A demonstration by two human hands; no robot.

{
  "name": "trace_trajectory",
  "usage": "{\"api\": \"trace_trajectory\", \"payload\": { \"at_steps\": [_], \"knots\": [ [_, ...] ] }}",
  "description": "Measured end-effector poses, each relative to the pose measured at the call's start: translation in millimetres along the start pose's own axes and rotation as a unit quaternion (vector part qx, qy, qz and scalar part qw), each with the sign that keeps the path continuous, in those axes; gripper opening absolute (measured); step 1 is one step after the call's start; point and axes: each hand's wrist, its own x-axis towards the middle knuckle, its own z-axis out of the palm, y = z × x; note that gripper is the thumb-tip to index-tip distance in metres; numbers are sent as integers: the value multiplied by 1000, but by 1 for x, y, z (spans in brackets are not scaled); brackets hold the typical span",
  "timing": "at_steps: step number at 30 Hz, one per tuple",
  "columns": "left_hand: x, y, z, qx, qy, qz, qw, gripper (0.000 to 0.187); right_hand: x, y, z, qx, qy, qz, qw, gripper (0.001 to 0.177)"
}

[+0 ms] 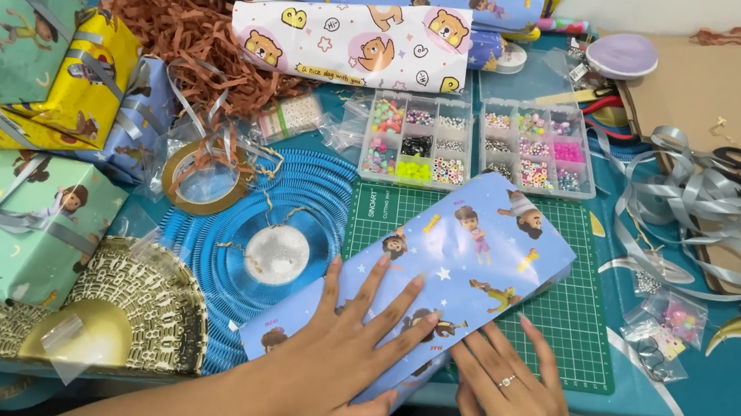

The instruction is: The person cuts wrapping paper to size and wraps a small cardboard box using tape and scissors.

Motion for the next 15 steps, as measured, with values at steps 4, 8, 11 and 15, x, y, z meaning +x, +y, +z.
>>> {"api": "trace_trajectory", "payload": {
  "at_steps": [4, 8, 11, 15],
  "knots": [
    [2, 5, 0, 32, 19, 2, 999, 80, 7, -5, -3, 17, -20, -5, 1000, 23],
    [1, 6, 4, 68, 21, -2, 997, 81, 10, -8, -6, 18, -29, -3, 999, 23],
    [2, 5, 3, 44, 22, -12, 999, 71, 15, -9, -10, 12, -39, -4, 999, 23],
    [4, 4, -1, -121, -33, -18, 992, 66, 1, 8, 7, 186, -17, 42, 981, 26]
  ]
}}
